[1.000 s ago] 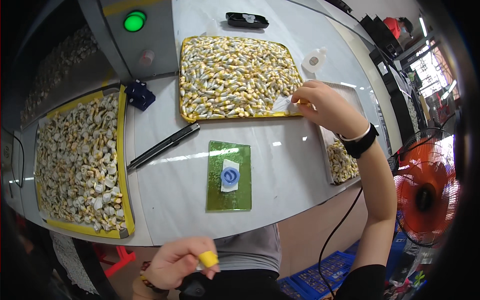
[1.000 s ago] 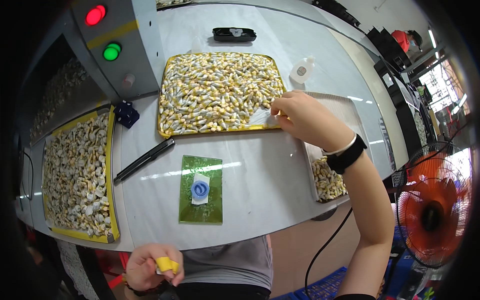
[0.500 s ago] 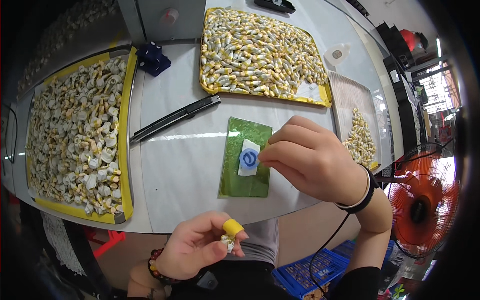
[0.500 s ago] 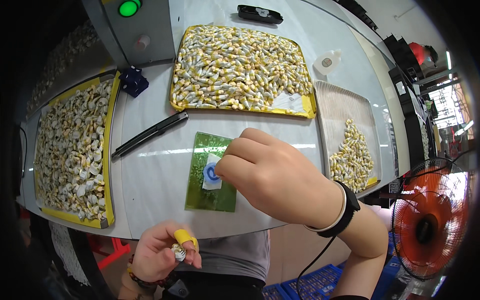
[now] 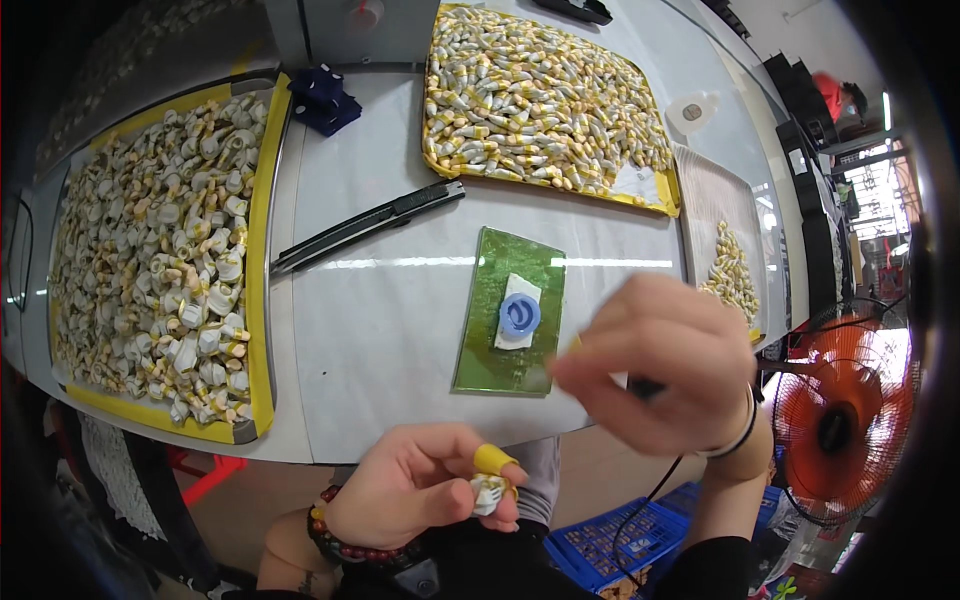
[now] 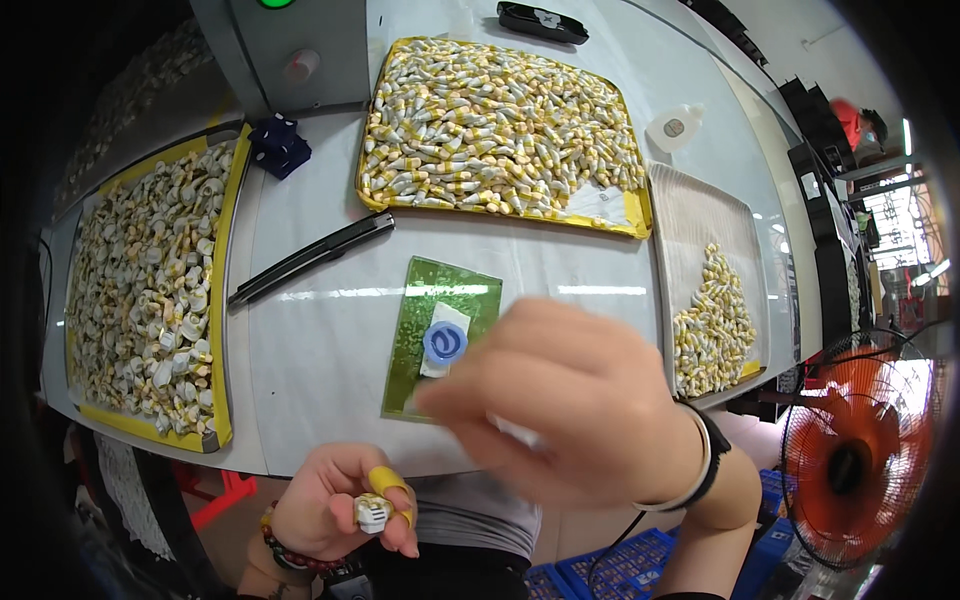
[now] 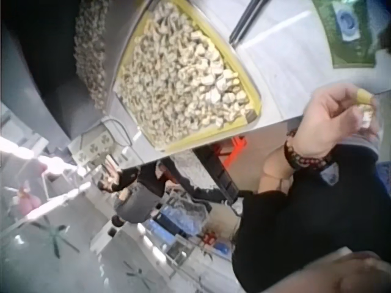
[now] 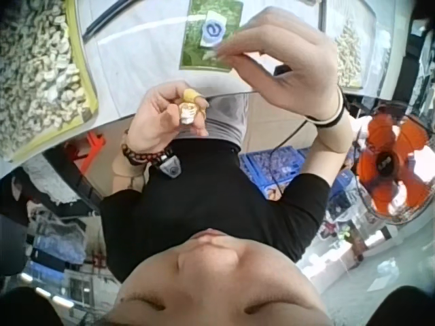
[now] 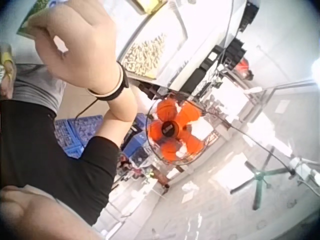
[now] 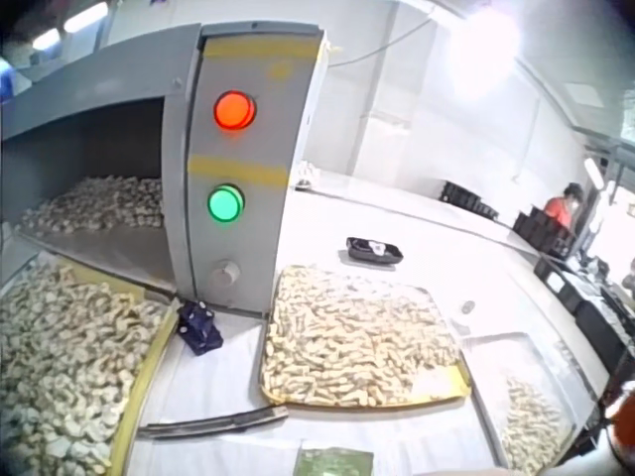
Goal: The person repeatedly picks small white and yellow capsule halves from a tray, applies a small amount of blue gel from a green pad to one half, and joins the halves together. The assembled capsules are placed into a yellow tray on the left. The process is continuous and repetitive throughout the clip.
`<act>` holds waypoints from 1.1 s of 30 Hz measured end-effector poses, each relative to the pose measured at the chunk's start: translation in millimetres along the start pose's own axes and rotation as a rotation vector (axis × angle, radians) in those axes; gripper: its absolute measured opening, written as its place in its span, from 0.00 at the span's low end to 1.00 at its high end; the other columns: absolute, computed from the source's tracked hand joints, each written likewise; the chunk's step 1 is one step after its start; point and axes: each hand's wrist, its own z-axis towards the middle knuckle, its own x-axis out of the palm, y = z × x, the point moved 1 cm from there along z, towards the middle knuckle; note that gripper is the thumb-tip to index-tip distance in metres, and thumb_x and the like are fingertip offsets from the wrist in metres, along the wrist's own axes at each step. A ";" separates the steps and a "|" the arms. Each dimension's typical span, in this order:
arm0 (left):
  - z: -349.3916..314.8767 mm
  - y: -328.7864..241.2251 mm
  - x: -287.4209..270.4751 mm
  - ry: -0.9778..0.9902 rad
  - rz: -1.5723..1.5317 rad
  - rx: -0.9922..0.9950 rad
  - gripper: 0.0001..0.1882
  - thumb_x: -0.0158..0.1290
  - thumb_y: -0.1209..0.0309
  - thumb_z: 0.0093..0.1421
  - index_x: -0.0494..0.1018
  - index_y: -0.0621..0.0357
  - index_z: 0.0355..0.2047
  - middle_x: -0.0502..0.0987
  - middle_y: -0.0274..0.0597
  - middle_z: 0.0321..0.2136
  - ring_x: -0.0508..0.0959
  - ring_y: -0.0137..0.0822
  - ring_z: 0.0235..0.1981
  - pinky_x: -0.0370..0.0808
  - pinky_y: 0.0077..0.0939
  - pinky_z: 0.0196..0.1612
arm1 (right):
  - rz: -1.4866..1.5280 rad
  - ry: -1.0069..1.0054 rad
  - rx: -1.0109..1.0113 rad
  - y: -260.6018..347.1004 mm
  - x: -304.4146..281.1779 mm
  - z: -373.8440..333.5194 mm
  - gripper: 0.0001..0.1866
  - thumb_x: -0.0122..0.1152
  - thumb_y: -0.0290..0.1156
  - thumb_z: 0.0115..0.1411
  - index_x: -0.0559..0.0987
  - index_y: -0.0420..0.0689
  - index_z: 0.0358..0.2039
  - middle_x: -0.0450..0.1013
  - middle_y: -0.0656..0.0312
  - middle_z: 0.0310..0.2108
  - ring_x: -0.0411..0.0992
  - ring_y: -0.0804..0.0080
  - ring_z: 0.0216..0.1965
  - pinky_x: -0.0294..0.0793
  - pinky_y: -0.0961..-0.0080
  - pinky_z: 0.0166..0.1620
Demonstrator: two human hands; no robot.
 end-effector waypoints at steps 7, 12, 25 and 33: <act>10.7 8.9 -3.7 0.223 -0.223 -0.150 0.19 0.51 0.60 0.60 0.67 0.67 0.39 0.76 0.43 0.31 0.77 0.29 0.33 0.74 0.25 0.42 | 0.231 -0.004 -0.255 9.5 5.7 -15.3 0.09 0.61 0.18 0.44 0.78 0.34 0.29 0.72 0.57 0.24 0.70 0.68 0.23 0.71 0.78 0.26; 12.2 10.3 0.4 0.235 -0.245 -0.192 0.19 0.51 0.60 0.60 0.67 0.67 0.38 0.75 0.43 0.30 0.76 0.28 0.31 0.74 0.25 0.41 | 0.177 0.027 -0.353 8.2 2.9 -15.8 0.08 0.61 0.20 0.46 0.77 0.33 0.29 0.71 0.56 0.25 0.70 0.68 0.23 0.71 0.79 0.25; 12.0 3.5 11.0 0.203 -0.178 -0.202 0.15 0.52 0.63 0.60 0.69 0.65 0.36 0.75 0.41 0.30 0.76 0.28 0.32 0.72 0.20 0.40 | 0.092 0.051 -0.225 20.5 3.5 -24.1 0.09 0.65 0.20 0.42 0.81 0.41 0.27 0.75 0.63 0.27 0.72 0.74 0.24 0.73 0.84 0.25; 9.5 -5.2 14.4 0.135 -0.036 -0.131 0.12 0.55 0.71 0.57 0.70 0.67 0.37 0.76 0.41 0.31 0.76 0.28 0.36 0.72 0.21 0.43 | 0.094 0.099 -0.155 30.0 -4.5 -21.8 0.07 0.62 0.23 0.45 0.81 0.40 0.27 0.76 0.61 0.28 0.73 0.72 0.27 0.74 0.82 0.29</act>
